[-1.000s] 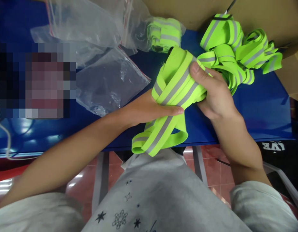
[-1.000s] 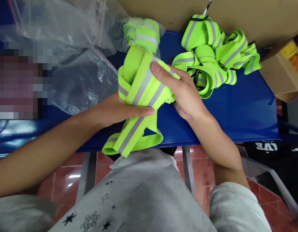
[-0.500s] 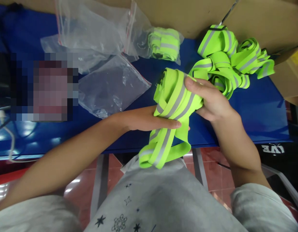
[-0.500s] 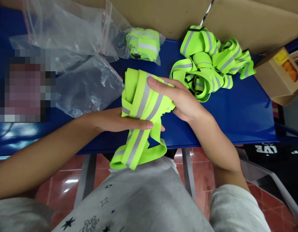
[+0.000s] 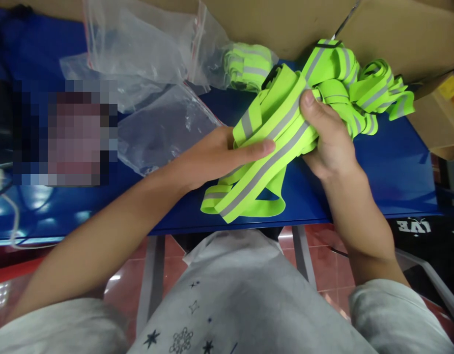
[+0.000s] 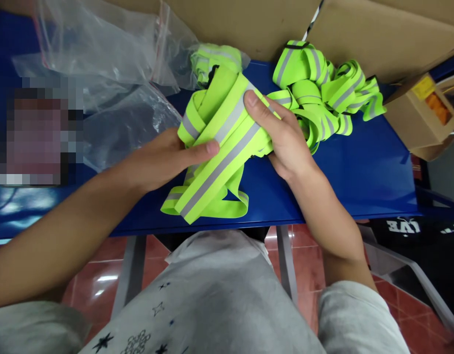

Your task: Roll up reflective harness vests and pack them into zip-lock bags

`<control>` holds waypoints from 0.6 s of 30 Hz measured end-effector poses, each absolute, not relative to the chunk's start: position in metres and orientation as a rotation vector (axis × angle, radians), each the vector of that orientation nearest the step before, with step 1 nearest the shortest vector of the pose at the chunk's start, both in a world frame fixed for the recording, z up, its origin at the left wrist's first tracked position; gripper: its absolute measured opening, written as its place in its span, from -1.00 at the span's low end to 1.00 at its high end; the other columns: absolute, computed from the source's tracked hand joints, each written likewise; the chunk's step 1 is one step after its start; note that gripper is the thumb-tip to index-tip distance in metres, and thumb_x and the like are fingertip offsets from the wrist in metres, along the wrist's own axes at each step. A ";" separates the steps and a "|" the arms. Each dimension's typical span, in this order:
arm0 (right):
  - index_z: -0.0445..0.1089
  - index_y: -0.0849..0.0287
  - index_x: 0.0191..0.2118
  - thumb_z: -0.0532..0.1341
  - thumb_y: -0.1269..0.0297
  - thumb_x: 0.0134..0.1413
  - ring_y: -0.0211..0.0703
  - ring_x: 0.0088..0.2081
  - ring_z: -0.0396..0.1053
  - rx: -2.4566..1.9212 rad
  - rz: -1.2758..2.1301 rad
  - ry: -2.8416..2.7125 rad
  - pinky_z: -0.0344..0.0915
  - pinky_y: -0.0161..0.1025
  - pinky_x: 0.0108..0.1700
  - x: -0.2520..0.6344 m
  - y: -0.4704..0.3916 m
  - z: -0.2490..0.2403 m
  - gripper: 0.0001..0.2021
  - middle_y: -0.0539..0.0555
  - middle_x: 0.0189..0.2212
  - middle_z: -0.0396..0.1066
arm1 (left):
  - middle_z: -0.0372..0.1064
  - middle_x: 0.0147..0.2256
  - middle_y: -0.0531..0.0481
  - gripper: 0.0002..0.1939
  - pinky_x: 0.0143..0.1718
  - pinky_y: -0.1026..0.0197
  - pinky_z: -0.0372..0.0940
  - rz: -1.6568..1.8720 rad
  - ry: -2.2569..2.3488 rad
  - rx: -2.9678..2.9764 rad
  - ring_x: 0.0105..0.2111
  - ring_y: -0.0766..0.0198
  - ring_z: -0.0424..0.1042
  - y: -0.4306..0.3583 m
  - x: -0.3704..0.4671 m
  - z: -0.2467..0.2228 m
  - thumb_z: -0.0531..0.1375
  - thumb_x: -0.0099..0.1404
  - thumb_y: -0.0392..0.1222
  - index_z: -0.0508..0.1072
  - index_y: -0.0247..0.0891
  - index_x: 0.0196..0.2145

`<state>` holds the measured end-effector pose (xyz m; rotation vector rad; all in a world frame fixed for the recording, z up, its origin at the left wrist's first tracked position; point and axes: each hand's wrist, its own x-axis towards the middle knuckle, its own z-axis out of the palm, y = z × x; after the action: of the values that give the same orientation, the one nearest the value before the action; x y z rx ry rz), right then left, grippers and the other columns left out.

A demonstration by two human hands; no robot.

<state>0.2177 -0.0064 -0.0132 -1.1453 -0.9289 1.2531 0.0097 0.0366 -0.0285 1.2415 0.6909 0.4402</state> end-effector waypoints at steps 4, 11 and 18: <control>0.64 0.01 -0.22 0.39 0.01 0.25 0.04 0.03 0.64 -1.123 1.319 -0.935 0.60 -0.04 0.12 0.213 -0.013 -0.010 -0.79 0.05 -0.14 0.67 | 0.61 0.05 0.04 -0.49 0.16 0.10 0.48 0.409 0.622 1.179 0.14 0.02 0.57 0.033 0.012 -0.024 0.52 0.18 -0.01 0.62 -0.04 0.08; 0.61 -0.12 -0.17 0.38 -0.15 0.17 0.10 -0.01 0.62 -1.266 1.396 -1.011 0.62 0.02 0.03 0.211 -0.016 -0.013 -0.73 -0.02 -0.14 0.67 | 0.63 0.00 -0.01 -0.53 0.21 0.02 0.44 0.290 0.545 1.088 0.19 -0.03 0.53 0.028 0.013 -0.026 0.53 0.13 -0.14 0.62 -0.12 0.00; 0.55 -0.15 -0.13 0.42 -0.03 0.21 -0.01 0.08 0.55 -1.439 0.936 -1.254 0.54 -0.07 0.12 0.212 -0.021 -0.014 -0.80 -0.05 -0.11 0.62 | 0.62 -0.06 0.02 -0.60 0.10 0.06 0.47 0.300 0.570 1.103 0.06 0.01 0.58 0.026 0.014 -0.035 0.54 0.08 -0.14 0.63 -0.10 -0.11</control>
<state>0.2120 -0.0206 -0.0144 -1.4393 -1.2543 0.9363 0.0138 0.0265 -0.0355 1.1031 0.5696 0.3004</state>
